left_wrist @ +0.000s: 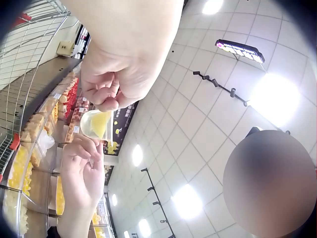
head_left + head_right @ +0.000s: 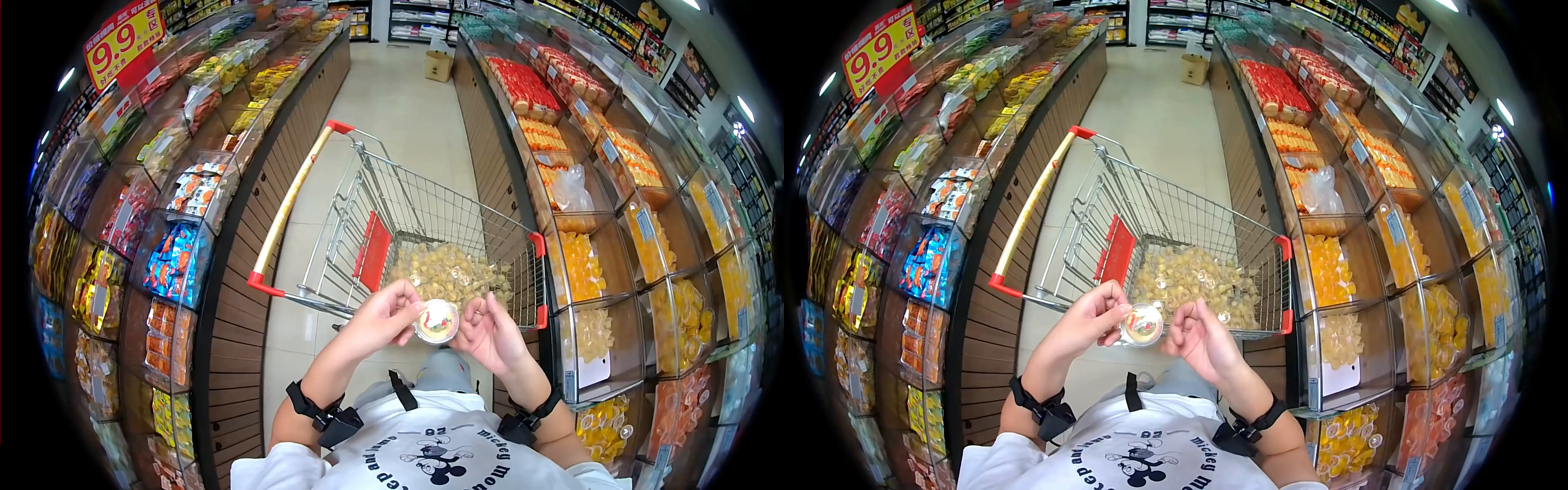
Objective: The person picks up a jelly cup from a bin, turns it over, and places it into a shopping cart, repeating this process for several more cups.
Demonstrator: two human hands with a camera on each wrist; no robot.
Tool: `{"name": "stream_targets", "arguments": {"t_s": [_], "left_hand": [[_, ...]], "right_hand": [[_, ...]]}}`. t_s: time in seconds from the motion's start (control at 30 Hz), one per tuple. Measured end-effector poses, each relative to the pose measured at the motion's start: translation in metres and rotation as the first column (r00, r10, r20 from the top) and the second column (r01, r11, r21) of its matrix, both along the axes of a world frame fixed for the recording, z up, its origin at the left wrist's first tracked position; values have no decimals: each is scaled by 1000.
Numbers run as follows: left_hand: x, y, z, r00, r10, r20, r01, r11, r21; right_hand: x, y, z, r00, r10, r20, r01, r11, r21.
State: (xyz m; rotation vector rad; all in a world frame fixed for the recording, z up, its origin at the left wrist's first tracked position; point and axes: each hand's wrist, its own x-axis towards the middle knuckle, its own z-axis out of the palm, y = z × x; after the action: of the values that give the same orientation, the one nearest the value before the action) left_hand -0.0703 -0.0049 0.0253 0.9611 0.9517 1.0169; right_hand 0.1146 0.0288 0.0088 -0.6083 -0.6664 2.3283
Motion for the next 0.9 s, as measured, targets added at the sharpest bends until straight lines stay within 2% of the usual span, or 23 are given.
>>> {"name": "stream_targets", "arguments": {"t_s": [0.1,0.2,0.3,0.33,0.4,0.5,0.53,0.57,0.6,0.63,0.67,0.77,0.8,0.9], "left_hand": [[6,3,1,996,58,75,-57,998,-17],[23,14,-2,935,223,275,-221,975,-38],[47,26,-1,876,283,390,-278,958,-70],[52,31,-3,854,266,448,-253,963,-90],[64,38,-3,841,285,460,-266,958,-108],[78,48,-11,829,310,465,-300,949,-98],[85,51,-14,829,311,465,-307,948,-86],[91,54,-15,829,310,466,-313,947,-74],[97,56,-14,830,307,465,-303,949,-86],[103,58,-10,831,303,466,-294,951,-94],[110,60,-6,833,299,466,-284,953,-104],[128,66,2,783,274,558,-212,961,-175],[133,69,2,776,280,565,-205,959,-195],[145,81,-1,763,275,585,-167,958,-233]], "right_hand": [[4,2,-7,997,41,-63,-38,998,41],[1,-1,-6,996,48,-69,-45,998,41],[0,-4,-8,996,46,-73,-42,997,60],[0,-6,-7,998,26,-50,-22,996,84],[5,-8,-10,1000,4,16,-6,991,133],[16,-15,-15,995,-45,91,11,941,337],[20,-18,-14,996,-64,58,41,942,332],[23,-21,-15,974,-152,167,34,830,557],[25,-24,-16,933,-260,251,-14,667,745],[29,-22,-16,874,-382,300,-98,466,879],[37,-15,-21,887,-386,254,-207,159,965],[54,5,-27,869,-448,210,-379,-330,865],[65,8,-24,826,-522,215,-436,-348,830],[97,16,-15,799,-574,178,-445,-367,817]]}}
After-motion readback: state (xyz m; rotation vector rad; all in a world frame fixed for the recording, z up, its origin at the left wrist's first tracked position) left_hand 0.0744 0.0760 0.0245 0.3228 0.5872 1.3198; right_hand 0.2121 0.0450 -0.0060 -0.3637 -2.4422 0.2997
